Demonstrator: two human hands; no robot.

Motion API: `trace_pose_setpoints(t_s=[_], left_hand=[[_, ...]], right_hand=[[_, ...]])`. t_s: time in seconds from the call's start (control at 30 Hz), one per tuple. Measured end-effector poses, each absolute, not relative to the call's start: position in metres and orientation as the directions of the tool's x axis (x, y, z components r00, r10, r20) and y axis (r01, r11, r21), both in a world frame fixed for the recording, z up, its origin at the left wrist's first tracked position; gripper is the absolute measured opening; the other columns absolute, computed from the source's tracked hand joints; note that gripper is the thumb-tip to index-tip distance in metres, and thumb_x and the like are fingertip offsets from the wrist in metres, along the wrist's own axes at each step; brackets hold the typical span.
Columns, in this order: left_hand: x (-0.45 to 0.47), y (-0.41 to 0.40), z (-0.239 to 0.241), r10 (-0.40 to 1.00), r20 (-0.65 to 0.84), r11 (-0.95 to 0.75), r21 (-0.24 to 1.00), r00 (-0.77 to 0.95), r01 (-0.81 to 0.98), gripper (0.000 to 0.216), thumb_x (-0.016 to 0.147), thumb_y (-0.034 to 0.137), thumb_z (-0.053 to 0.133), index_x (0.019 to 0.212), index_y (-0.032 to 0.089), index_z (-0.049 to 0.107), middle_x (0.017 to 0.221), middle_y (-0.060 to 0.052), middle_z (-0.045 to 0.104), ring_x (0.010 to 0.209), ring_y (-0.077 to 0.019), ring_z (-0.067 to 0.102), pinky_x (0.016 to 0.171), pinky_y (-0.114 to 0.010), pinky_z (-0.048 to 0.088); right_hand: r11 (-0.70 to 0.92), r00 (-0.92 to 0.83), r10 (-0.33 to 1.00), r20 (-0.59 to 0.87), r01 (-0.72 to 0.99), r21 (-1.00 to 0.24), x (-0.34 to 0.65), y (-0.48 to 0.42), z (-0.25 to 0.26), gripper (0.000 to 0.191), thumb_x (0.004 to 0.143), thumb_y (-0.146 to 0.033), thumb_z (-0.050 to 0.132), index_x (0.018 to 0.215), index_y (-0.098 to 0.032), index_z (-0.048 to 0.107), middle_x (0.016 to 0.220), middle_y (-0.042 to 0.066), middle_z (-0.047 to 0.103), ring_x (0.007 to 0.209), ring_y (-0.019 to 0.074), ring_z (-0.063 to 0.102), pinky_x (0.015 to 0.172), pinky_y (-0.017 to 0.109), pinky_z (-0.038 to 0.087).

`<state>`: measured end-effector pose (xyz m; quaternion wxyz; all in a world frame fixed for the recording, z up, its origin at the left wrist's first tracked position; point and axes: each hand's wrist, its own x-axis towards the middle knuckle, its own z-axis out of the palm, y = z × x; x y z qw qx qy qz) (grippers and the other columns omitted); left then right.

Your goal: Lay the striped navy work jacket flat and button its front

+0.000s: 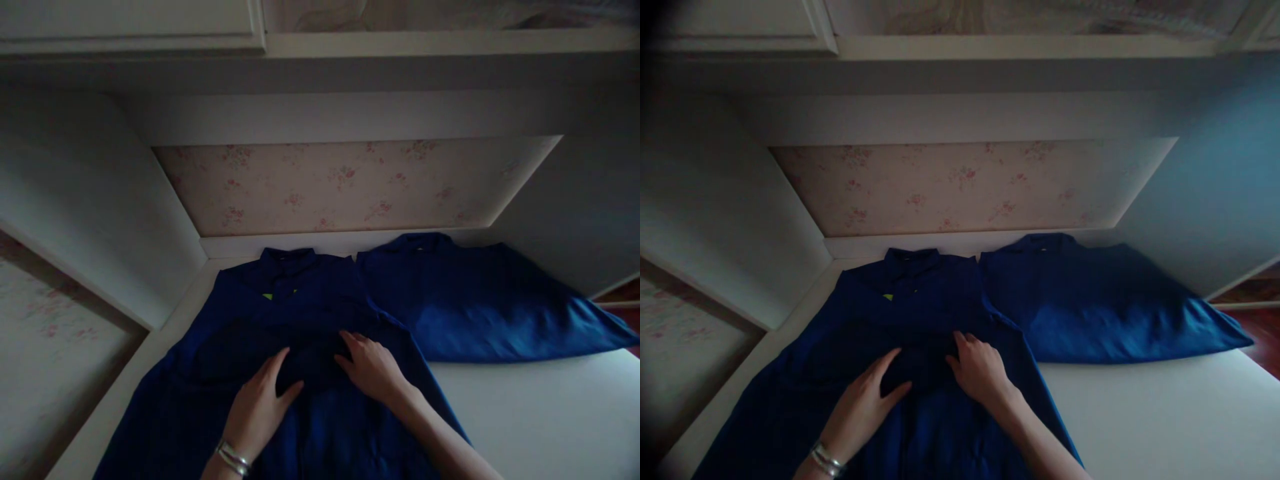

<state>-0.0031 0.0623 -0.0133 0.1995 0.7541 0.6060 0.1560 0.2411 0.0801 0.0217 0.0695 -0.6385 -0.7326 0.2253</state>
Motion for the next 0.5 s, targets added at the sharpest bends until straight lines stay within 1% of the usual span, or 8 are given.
trace_pose_setpoints(t_s=[0.1, 0.17, 0.23, 0.27, 0.33, 0.4, 0.47, 0.5], left_hand=[[0.006, 0.043, -0.010, 0.962, -0.083, -0.189, 0.487, 0.261, 0.853, 0.067, 0.078, 0.019, 0.065, 0.142, 0.023, 0.042, 0.134, -0.010, 0.060, 0.109, -0.0236, 0.066, 0.092, -0.034, 0.054], [0.005, 0.032, -0.005, 0.945, -0.096, -0.224, 0.509, 0.313, 0.831, 0.063, 0.076, 0.011, 0.061, 0.136, 0.028, 0.050, 0.129, -0.007, 0.063, 0.104, -0.0212, 0.069, 0.087, -0.028, 0.056], [-0.002, 0.024, -0.001, 0.922, -0.075, -0.278, 0.553, 0.379, 0.785, 0.050, 0.079, 0.008, 0.054, 0.123, 0.031, 0.061, 0.119, -0.004, 0.069, 0.099, -0.0187, 0.070, 0.084, -0.024, 0.056], [-0.006, 0.021, 0.000, 0.916, -0.047, -0.302, 0.573, 0.398, 0.762, 0.046, 0.080, 0.008, 0.052, 0.117, 0.032, 0.065, 0.114, -0.003, 0.071, 0.097, -0.0181, 0.071, 0.083, -0.022, 0.056], [-0.016, 0.016, -0.001, 0.914, 0.029, -0.340, 0.600, 0.405, 0.724, 0.038, 0.080, 0.010, 0.056, 0.110, 0.030, 0.069, 0.109, -0.003, 0.073, 0.098, -0.0193, 0.071, 0.085, -0.021, 0.056], [-0.023, 0.011, -0.004, 0.919, 0.088, -0.348, 0.638, 0.384, 0.687, 0.026, 0.082, 0.020, 0.060, 0.104, 0.028, 0.071, 0.106, -0.005, 0.074, 0.098, -0.0207, 0.071, 0.085, -0.020, 0.056], [-0.031, 0.005, -0.007, 0.935, 0.062, -0.288, 0.708, 0.349, 0.645, 0.021, 0.087, 0.034, 0.058, 0.101, 0.028, 0.072, 0.105, -0.005, 0.075, 0.094, -0.0207, 0.072, 0.082, -0.020, 0.057], [-0.035, 0.003, -0.008, 0.947, 0.018, -0.227, 0.748, 0.322, 0.623, 0.024, 0.089, 0.040, 0.055, 0.101, 0.028, 0.072, 0.107, -0.006, 0.074, 0.093, -0.0208, 0.072, 0.078, -0.020, 0.059]], right_hand=[[0.320, -0.497, 0.845, -0.198, 0.767, -0.556, 0.222, 0.078, 0.037, 0.016, 0.088, -0.025, 0.058, 0.093, -0.022, 0.073, 0.094, 0.004, 0.072, 0.092, 0.0224, 0.068, 0.083, 0.030, 0.049], [0.444, -0.741, 0.662, -0.112, 0.508, -0.738, 0.212, 0.074, 0.049, 0.013, 0.087, -0.027, 0.063, 0.094, -0.025, 0.073, 0.091, -0.002, 0.072, 0.088, 0.0141, 0.067, 0.080, 0.020, 0.047], [0.420, -0.805, 0.593, 0.018, 0.290, -0.860, 0.204, 0.078, 0.056, 0.021, 0.093, -0.032, 0.056, 0.106, -0.024, 0.071, 0.094, -0.002, 0.072, 0.086, 0.0110, 0.066, 0.076, 0.017, 0.047], [0.398, -0.765, 0.642, 0.044, 0.283, -0.873, 0.199, 0.084, 0.056, 0.026, 0.097, -0.035, 0.049, 0.111, -0.023, 0.069, 0.097, -0.001, 0.071, 0.087, 0.0108, 0.066, 0.075, 0.017, 0.047], [0.371, -0.629, 0.777, 0.012, 0.443, -0.816, 0.188, 0.102, 0.048, 0.030, 0.097, -0.039, 0.047, 0.120, -0.025, 0.063, 0.109, 0.001, 0.068, 0.092, 0.0126, 0.066, 0.079, 0.020, 0.049], [0.360, -0.543, 0.838, -0.049, 0.618, -0.699, 0.175, 0.122, 0.031, 0.050, 0.084, -0.044, 0.066, 0.130, -0.026, 0.055, 0.125, 0.007, 0.061, 0.100, 0.0216, 0.066, 0.086, 0.032, 0.051], [0.364, -0.546, 0.829, -0.117, 0.688, -0.627, 0.160, 0.137, 0.012, 0.075, 0.066, -0.046, 0.081, 0.132, -0.023, 0.054, 0.130, 0.015, 0.057, 0.102, 0.0331, 0.065, 0.086, 0.045, 0.052], [0.368, -0.555, 0.821, -0.135, 0.694, -0.619, 0.154, 0.141, 0.004, 0.071, 0.064, -0.045, 0.082, 0.127, -0.021, 0.058, 0.126, 0.016, 0.060, 0.100, 0.0359, 0.065, 0.084, 0.049, 0.052]])
